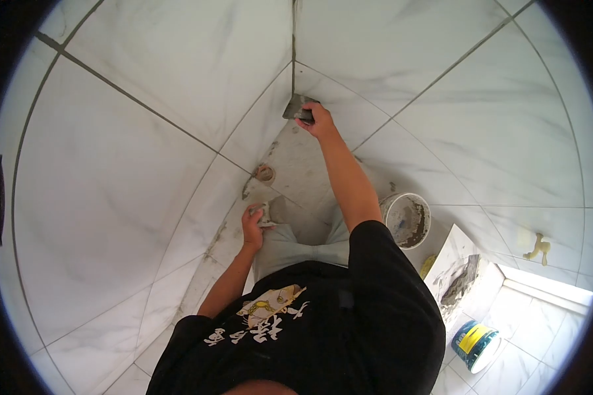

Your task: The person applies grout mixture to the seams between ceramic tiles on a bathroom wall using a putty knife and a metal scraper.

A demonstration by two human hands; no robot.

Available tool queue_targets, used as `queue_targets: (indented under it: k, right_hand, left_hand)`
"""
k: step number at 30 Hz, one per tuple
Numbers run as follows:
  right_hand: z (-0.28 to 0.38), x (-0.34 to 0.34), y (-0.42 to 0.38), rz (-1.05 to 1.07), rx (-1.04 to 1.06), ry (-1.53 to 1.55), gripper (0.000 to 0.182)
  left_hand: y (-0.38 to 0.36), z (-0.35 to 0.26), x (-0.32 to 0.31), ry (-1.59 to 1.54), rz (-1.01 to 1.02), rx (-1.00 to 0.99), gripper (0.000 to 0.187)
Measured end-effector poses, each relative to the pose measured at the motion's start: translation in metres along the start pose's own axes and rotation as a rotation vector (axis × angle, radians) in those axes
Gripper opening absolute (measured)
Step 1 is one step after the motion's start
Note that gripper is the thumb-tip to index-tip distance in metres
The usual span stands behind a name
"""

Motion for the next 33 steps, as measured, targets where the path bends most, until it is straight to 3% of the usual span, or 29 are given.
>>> queue_targets:
  k: [7, 10, 23, 33]
  right_hand:
    - [0.004, -0.018, 0.028, -0.127, -0.038, -0.005, 0.021]
    - [0.013, -0.028, 0.019, -0.083, 0.010, -0.033, 0.019]
    - [0.065, -0.112, -0.115, -0.011, 0.286, -0.034, 0.013]
    - [0.089, -0.155, -0.156, -0.003, 0.357, -0.135, 0.011]
  left_hand:
    - [0.000, -0.008, -0.006, -0.019, 0.041, 0.012, 0.028]
    - [-0.002, -0.009, -0.004, 0.000, 0.036, 0.018, 0.029]
    - [-0.003, 0.003, 0.001, -0.064, 0.072, -0.009, 0.032]
    - [-0.004, 0.005, 0.001, -0.068, 0.057, -0.029, 0.032]
Point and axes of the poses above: each hand's wrist, its own y-axis towards the middle knuckle, its own x-axis out of the back of the hand, z = x × y, the point moved 2 cm from there along y, towards the middle knuckle, and after that the axes turned 15 degrees about -x, right-handed, at the moved point
